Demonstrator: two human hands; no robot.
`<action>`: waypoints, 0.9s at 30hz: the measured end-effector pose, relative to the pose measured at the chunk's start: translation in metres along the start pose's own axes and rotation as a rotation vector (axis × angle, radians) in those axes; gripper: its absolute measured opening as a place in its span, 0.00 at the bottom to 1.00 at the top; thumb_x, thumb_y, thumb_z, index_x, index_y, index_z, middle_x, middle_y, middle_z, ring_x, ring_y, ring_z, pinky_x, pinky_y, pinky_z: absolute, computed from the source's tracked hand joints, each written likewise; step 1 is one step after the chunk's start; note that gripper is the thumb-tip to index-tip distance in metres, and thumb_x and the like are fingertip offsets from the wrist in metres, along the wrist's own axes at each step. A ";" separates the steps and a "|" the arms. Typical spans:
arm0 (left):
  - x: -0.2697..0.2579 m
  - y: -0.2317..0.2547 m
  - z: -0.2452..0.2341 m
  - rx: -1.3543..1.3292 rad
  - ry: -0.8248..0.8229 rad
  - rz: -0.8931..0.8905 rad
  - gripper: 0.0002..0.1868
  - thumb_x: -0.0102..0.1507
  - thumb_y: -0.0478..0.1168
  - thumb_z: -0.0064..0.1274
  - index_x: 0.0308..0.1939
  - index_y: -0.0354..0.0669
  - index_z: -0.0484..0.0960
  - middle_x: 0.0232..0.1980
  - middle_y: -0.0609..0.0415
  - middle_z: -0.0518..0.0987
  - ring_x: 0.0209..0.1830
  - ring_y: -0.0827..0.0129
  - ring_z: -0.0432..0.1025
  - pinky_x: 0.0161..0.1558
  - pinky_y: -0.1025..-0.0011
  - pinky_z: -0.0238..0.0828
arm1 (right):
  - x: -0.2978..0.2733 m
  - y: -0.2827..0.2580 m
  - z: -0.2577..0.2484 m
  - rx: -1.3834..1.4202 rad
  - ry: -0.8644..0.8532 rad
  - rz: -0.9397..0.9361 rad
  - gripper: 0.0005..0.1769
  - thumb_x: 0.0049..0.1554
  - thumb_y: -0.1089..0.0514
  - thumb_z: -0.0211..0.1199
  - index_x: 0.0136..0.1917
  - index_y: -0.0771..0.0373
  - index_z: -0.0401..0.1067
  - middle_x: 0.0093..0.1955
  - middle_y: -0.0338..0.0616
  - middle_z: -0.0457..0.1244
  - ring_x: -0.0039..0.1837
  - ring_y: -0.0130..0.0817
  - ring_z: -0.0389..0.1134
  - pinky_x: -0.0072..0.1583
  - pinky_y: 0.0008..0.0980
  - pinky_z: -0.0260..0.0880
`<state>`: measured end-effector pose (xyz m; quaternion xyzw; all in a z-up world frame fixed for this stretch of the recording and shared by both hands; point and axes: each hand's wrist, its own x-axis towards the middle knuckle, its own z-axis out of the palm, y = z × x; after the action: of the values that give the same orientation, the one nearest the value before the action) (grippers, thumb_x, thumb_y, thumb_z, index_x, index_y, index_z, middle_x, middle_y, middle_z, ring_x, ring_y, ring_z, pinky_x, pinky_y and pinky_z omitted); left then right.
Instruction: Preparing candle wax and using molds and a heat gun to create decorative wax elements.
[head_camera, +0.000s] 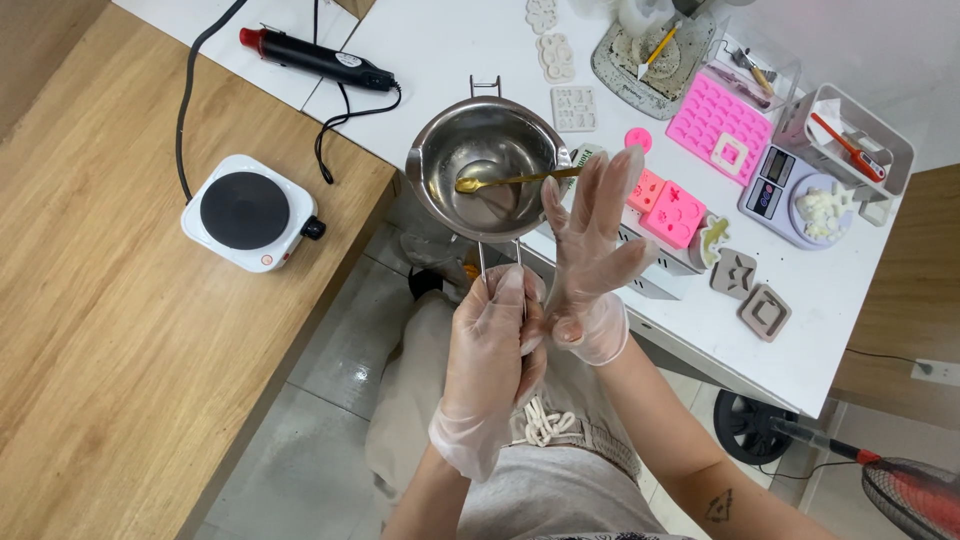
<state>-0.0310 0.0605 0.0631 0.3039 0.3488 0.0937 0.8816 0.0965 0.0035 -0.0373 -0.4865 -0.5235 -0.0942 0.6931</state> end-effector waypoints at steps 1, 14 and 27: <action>-0.002 0.004 0.002 0.000 0.001 0.000 0.14 0.73 0.40 0.37 0.35 0.39 0.71 0.16 0.54 0.52 -0.03 0.65 0.51 -0.03 0.70 0.44 | 0.001 -0.005 0.001 0.001 0.000 0.000 0.52 0.50 0.21 0.50 0.83 0.20 0.37 0.89 0.44 0.27 0.90 0.49 0.29 0.85 0.55 0.52; -0.012 0.036 -0.001 -0.024 -0.078 -0.032 0.13 0.73 0.41 0.41 0.38 0.36 0.73 0.18 0.58 0.66 0.07 0.81 0.48 0.07 0.78 0.39 | 0.100 -0.109 0.006 0.916 1.047 0.297 0.51 0.43 0.30 0.31 0.80 0.27 0.29 0.87 0.43 0.28 0.85 0.44 0.28 0.80 0.53 0.27; -0.012 0.024 0.002 0.059 -0.011 -0.095 0.13 0.73 0.42 0.42 0.40 0.36 0.76 0.18 0.58 0.62 0.07 0.79 0.46 0.08 0.76 0.37 | 0.102 -0.096 -0.073 2.335 0.894 0.243 0.41 0.77 0.37 0.38 0.93 0.56 0.31 0.88 0.63 0.30 0.85 0.64 0.34 0.80 0.69 0.45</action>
<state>-0.0375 0.0736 0.0853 0.3132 0.3603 0.0398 0.8778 0.1258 -0.0636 0.1027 0.4455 0.0337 0.3325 0.8305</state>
